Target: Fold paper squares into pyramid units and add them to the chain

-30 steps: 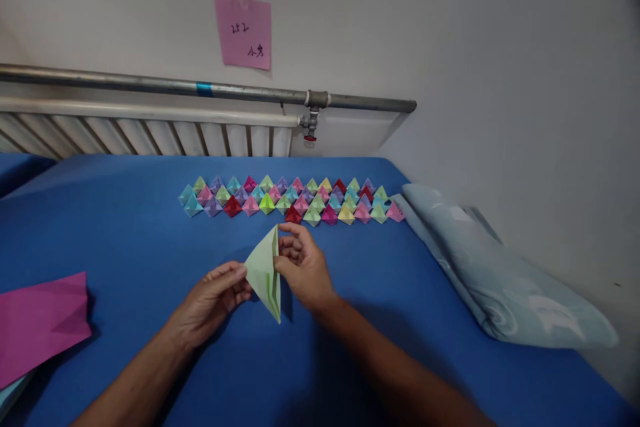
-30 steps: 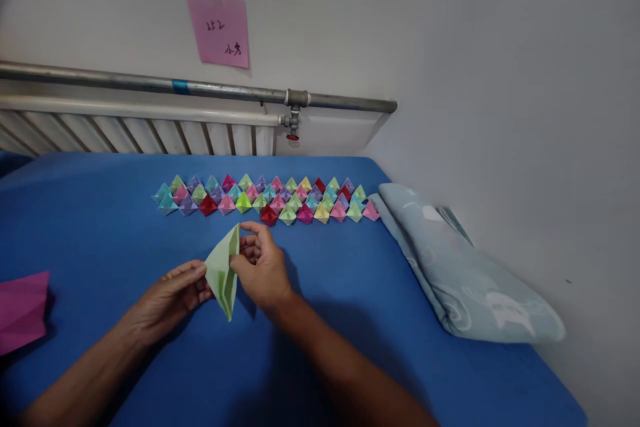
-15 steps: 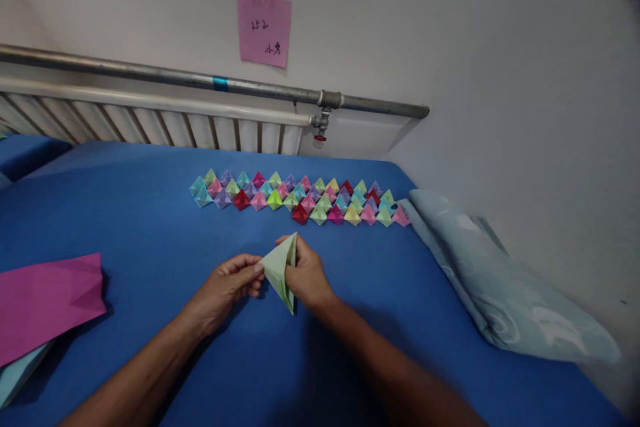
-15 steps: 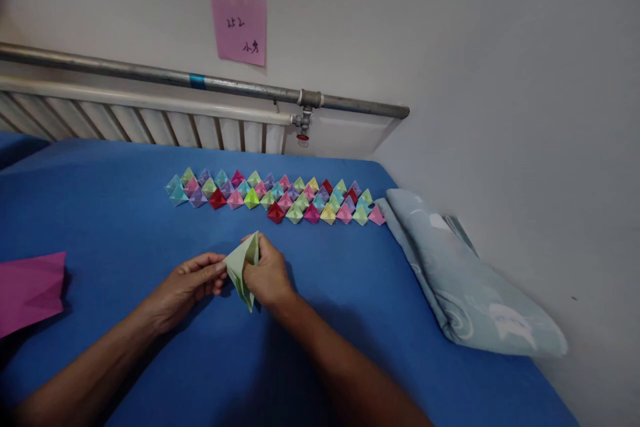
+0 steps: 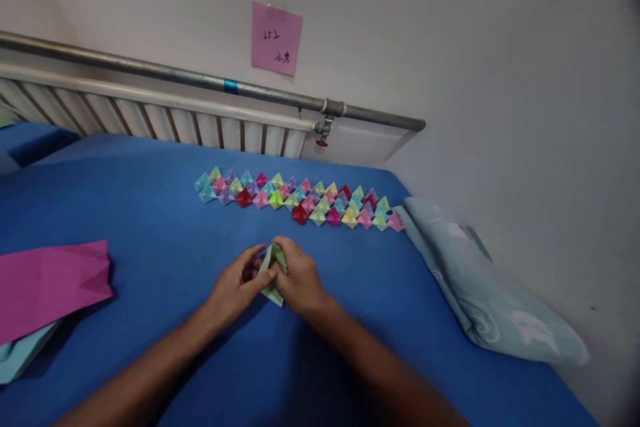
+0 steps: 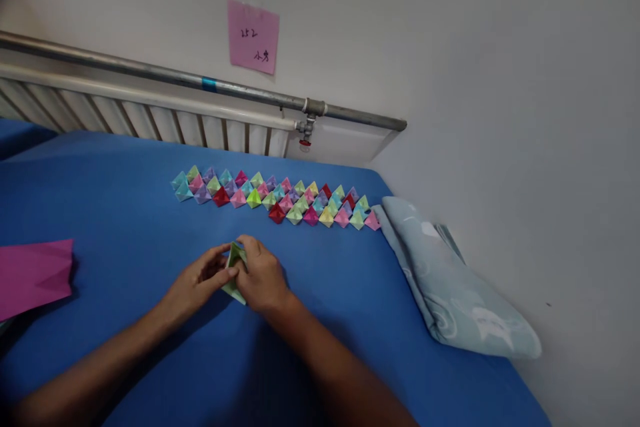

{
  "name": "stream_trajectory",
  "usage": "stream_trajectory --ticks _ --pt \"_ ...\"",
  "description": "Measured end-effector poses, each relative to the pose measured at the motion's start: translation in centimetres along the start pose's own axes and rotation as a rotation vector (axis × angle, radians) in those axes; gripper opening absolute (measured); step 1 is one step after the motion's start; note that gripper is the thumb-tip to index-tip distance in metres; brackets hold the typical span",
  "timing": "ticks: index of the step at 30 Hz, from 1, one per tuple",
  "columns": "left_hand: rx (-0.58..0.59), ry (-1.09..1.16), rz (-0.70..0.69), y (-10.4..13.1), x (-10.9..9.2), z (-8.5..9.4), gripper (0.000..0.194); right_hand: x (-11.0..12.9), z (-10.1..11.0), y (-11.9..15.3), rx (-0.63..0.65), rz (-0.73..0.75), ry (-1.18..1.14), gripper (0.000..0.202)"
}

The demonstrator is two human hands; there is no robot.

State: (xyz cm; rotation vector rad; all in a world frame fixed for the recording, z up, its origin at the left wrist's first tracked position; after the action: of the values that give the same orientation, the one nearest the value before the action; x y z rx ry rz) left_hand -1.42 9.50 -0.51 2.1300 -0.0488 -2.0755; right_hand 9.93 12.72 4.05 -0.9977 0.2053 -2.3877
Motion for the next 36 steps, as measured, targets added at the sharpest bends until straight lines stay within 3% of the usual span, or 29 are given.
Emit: stream_trajectory --ticks 4,10,17,22,31,36 --pt "-0.036 -0.160 -0.078 0.5 -0.3 0.3 0.058 -0.3 -0.1 -0.1 -0.030 -0.014 0.005 0.038" --pt "-0.097 -0.209 -0.059 0.7 -0.3 0.8 0.034 -0.2 -0.6 -0.2 0.007 -0.014 -0.006 0.015" --pt "-0.189 -0.128 -0.071 0.5 -0.4 1.8 0.022 -1.0 -1.1 -0.2 0.063 -0.074 0.017 0.012" --pt "-0.171 -0.116 -0.083 0.5 -0.4 1.7 0.018 -1.3 -1.3 -0.1 0.067 -0.092 -0.092 0.019" --pt "-0.105 0.316 -0.020 0.2 -0.9 0.9 0.020 -3.2 -1.3 0.6 -0.009 -0.330 -0.469 0.026" --pt "0.026 0.560 0.083 0.5 -1.3 -0.2 0.034 -3.6 -0.6 0.7 -0.065 -0.318 -0.491 0.026"
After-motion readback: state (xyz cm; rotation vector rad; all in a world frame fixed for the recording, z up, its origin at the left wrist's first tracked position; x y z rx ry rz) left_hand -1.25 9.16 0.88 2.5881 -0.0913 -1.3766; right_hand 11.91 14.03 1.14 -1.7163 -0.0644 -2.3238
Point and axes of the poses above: each hand's wrist, its own y-axis away from the middle knuckle, its own z-axis out of the back of the hand, x = y × z, the point moved 9 cm from there along -y, towards the middle knuckle, and after that the axes turned 7 degrees about y, right-handed, at the moved point
